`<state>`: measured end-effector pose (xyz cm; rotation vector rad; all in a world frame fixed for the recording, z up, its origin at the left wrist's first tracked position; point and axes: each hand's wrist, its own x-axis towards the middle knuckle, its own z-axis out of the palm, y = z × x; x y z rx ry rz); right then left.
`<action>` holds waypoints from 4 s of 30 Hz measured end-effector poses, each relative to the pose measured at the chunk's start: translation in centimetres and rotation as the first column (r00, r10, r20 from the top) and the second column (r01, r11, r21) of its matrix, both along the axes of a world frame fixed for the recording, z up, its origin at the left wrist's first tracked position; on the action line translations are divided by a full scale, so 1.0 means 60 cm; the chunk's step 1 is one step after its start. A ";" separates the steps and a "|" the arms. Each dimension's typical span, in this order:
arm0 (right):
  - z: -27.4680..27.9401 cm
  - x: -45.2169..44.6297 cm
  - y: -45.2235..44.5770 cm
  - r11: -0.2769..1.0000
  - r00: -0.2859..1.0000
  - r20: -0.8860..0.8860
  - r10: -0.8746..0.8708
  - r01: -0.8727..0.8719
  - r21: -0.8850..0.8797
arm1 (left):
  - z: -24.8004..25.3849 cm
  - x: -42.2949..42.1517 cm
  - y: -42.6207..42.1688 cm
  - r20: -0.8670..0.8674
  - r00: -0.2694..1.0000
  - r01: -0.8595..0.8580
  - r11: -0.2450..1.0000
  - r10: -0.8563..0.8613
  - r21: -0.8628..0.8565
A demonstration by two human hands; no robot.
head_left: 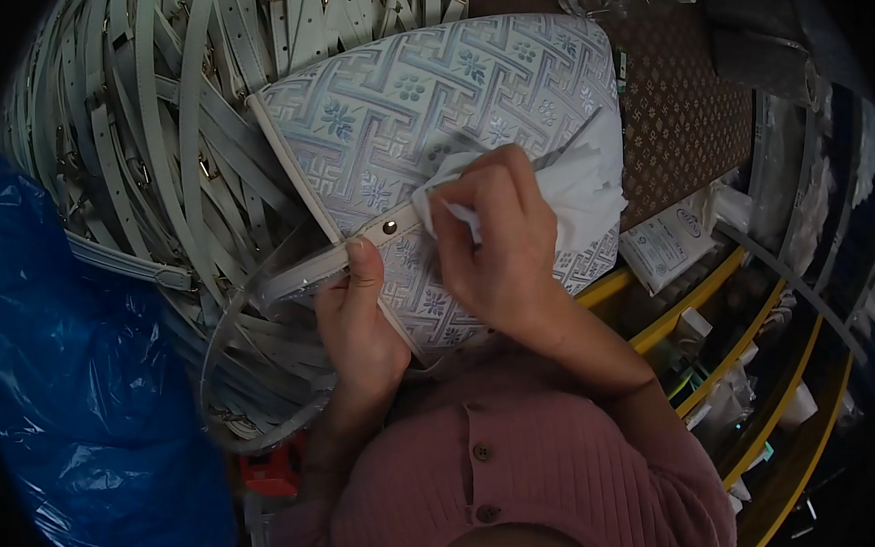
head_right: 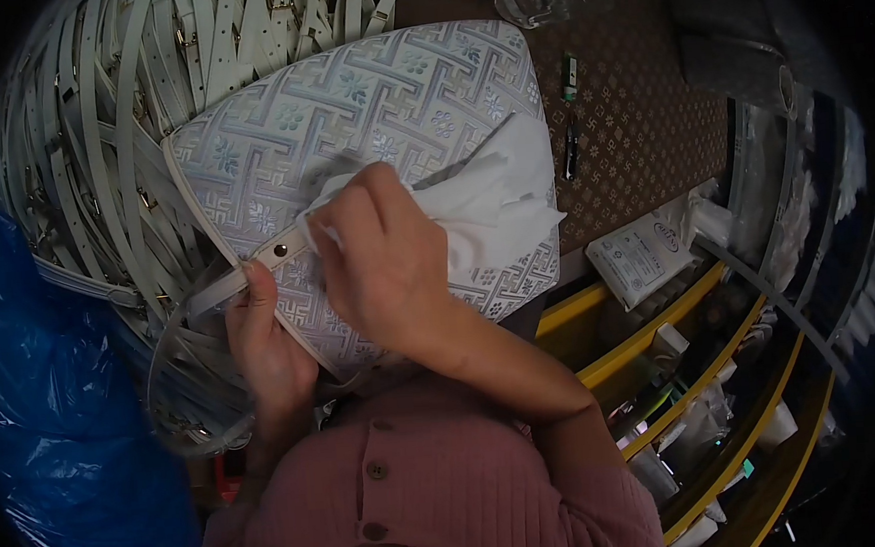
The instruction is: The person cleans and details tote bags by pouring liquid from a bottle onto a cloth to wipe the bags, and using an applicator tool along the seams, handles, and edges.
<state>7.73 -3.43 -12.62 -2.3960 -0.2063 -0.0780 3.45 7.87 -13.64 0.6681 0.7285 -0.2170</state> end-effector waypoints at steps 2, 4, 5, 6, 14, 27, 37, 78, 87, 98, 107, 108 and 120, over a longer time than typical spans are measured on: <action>-0.001 0.005 -0.009 0.999 1.000 0.007 -0.016 0.016 0.038 | 0.000 0.000 -0.002 0.003 1.000 0.001 1.000 -0.001 0.021; -0.002 0.004 -0.006 0.996 0.999 0.010 -0.034 0.033 0.079 | -0.004 -0.002 -0.001 0.002 1.000 0.004 0.999 -0.004 0.045; 0.000 -0.002 0.003 0.993 1.000 -0.003 0.013 -0.013 0.113 | -0.007 -0.006 0.002 0.032 0.999 0.029 1.000 -0.029 0.011; 0.001 -0.005 0.006 0.987 0.998 -0.015 0.061 -0.058 0.149 | -0.009 -0.007 0.004 0.064 0.997 0.054 0.998 -0.053 -0.021; -0.002 0.012 -0.022 0.997 0.997 0.079 -0.004 -0.002 0.072 | -0.003 0.002 0.000 0.033 0.999 0.014 1.000 -0.014 -0.006; -0.008 -0.006 0.004 0.997 0.993 0.100 0.069 -0.067 -0.028 | -0.017 -0.008 0.004 0.074 0.997 0.036 0.999 -0.033 -0.034; -0.004 0.001 0.011 0.999 0.996 0.093 0.011 -0.008 -0.035 | -0.020 -0.011 0.003 0.078 0.996 0.036 0.999 -0.036 -0.010; -0.006 -0.015 -0.003 0.983 0.988 0.104 0.116 -0.129 0.128 | -0.004 0.002 0.004 0.047 0.998 0.027 0.998 -0.029 0.049; 0.006 -0.007 -0.028 0.975 0.997 0.076 -0.016 -0.001 0.222 | 0.008 0.009 -0.001 0.084 0.996 0.033 0.999 -0.036 0.041; -0.035 -0.030 0.012 0.999 0.957 0.287 0.041 -0.048 0.017 | 0.003 0.007 -0.001 0.031 1.000 0.005 0.999 -0.006 0.042; -0.004 -0.042 -0.019 0.974 0.988 0.118 0.100 -0.122 0.193 | 0.001 0.004 0.003 0.040 0.999 0.015 1.000 -0.016 0.025; 0.004 -0.041 -0.027 0.957 0.999 0.051 -0.002 -0.013 0.291 | 0.003 0.005 0.002 0.049 0.999 0.020 1.000 -0.021 0.017; -0.029 -0.045 0.019 0.992 0.979 0.190 0.073 -0.052 -0.115 | 0.001 0.008 -0.004 -0.009 1.000 -0.009 0.998 0.009 0.056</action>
